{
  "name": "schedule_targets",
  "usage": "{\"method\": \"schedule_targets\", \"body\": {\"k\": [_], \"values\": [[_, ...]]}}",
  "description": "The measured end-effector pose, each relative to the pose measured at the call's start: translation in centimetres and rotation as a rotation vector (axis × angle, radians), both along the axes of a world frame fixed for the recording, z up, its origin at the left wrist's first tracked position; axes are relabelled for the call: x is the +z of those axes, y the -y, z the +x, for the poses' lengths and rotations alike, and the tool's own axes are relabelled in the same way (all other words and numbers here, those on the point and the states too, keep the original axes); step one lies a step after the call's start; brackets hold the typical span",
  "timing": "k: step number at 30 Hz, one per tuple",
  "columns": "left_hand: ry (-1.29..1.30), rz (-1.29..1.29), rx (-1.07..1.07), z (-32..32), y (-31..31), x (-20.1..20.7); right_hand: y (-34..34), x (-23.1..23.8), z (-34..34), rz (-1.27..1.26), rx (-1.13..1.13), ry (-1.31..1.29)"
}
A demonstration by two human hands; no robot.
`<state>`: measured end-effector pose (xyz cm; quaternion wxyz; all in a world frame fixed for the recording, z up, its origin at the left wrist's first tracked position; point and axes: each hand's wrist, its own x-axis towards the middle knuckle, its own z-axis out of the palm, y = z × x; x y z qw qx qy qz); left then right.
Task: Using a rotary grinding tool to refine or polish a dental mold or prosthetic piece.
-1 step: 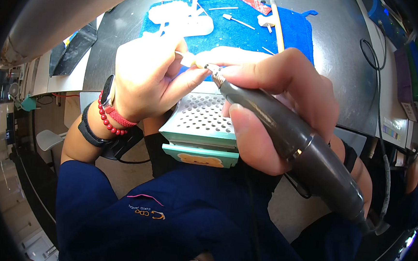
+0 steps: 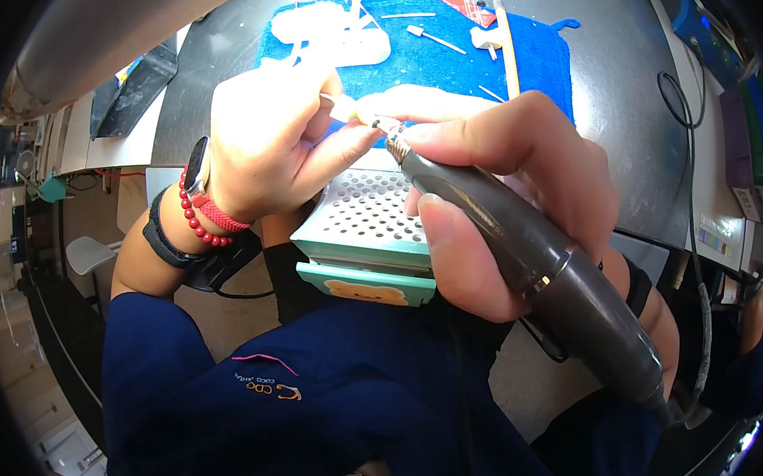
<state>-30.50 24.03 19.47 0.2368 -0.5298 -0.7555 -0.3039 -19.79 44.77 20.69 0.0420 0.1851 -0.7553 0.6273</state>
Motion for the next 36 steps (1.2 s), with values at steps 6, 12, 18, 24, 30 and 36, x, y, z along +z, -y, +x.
{"method": "schedule_targets", "body": {"k": [6, 12, 18, 24, 30, 36], "values": [[-0.010, 0.005, -0.010, -0.1, -0.1, 0.0, 0.3, 0.5, 0.5, 0.003, -0.030, 0.031], [-0.060, 0.000, 0.007, -0.2, 0.0, -0.4, 0.6, 0.2, -0.8, 0.005, -0.052, -0.075], [-0.163, -0.037, -0.031, -0.4, -0.5, 0.0, 1.9, -0.6, -2.6, -0.235, -0.041, 0.085], [-0.241, -0.090, -0.014, -1.0, -0.6, -0.5, 1.6, -1.4, -3.2, -0.328, -0.005, 0.158], [-0.045, -0.047, 0.026, -0.1, -0.7, -0.8, 1.7, -1.0, -3.1, -0.447, 0.018, 0.294], [-0.017, -0.089, 0.021, -0.1, -0.3, -0.8, 1.4, -0.7, -3.2, -0.464, 0.058, 0.423]]}}
